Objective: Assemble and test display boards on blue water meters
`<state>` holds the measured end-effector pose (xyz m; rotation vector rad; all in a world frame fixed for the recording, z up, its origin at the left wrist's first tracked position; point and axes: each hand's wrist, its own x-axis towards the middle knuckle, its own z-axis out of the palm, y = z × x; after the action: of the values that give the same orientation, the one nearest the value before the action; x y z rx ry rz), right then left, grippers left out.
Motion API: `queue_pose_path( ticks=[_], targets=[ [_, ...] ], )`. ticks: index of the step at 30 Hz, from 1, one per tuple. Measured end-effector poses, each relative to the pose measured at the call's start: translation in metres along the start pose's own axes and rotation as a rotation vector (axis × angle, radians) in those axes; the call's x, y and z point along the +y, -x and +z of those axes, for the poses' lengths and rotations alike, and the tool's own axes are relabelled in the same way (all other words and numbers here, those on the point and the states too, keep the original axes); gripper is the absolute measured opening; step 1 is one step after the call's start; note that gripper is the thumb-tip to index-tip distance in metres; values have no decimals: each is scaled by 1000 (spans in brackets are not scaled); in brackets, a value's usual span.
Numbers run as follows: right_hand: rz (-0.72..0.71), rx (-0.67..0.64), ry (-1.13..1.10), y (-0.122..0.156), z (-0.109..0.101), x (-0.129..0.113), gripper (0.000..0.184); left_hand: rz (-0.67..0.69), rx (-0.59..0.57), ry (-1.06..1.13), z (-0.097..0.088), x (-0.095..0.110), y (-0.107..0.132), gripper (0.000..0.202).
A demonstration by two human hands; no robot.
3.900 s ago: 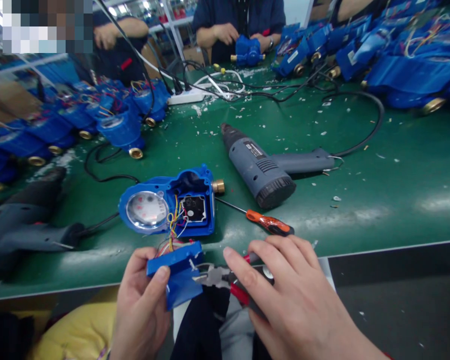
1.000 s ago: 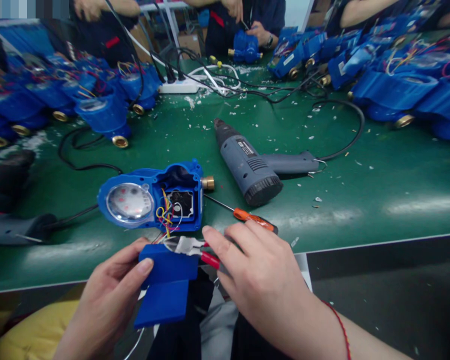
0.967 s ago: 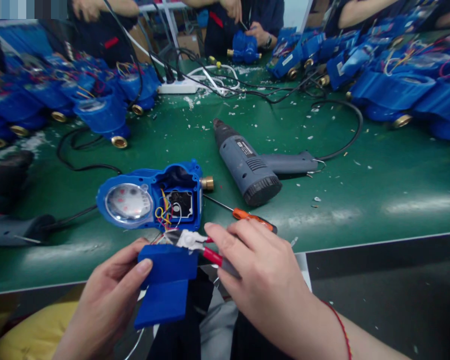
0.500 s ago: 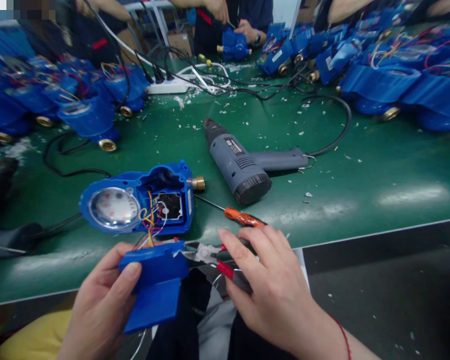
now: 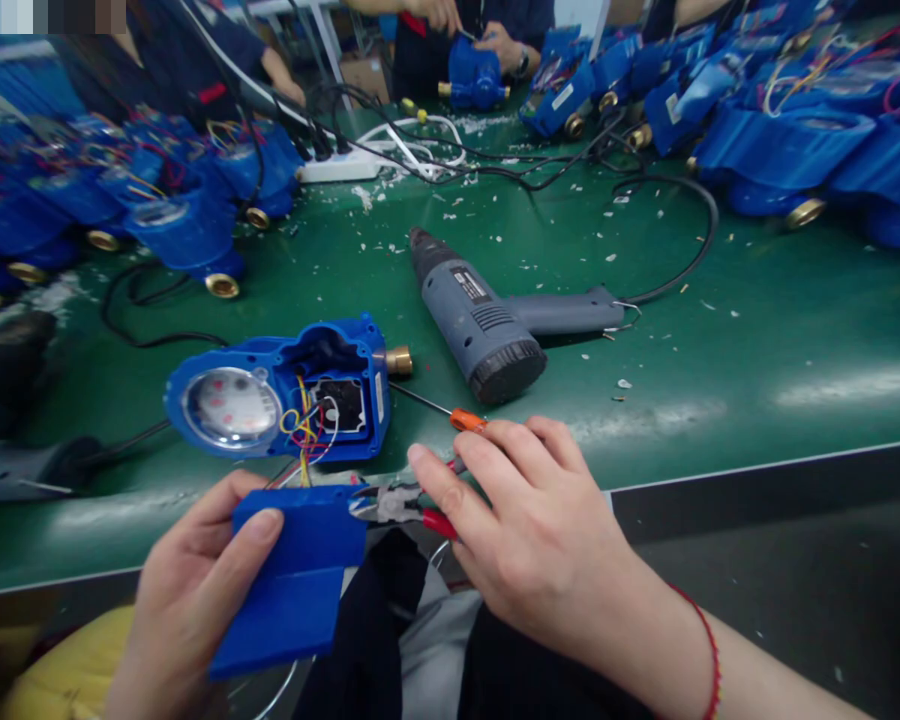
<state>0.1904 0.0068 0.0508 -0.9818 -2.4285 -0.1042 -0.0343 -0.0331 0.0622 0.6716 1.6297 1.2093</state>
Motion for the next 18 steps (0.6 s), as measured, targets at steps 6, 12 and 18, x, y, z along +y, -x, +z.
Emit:
queue_pose_path(
  ticks=[6, 12, 18],
  targets=[
    [-92, -38, 52, -7, -5, 4, 27, 3, -12, -11, 0, 3, -1, 37],
    [-82, -41, 26, -4, 0, 4, 27, 15, 3, 7, 0, 1, -2, 36],
    [-70, -33, 13, -1, 3, 1, 28, 5, -51, 46, -8, -4, -9, 38]
  ],
)
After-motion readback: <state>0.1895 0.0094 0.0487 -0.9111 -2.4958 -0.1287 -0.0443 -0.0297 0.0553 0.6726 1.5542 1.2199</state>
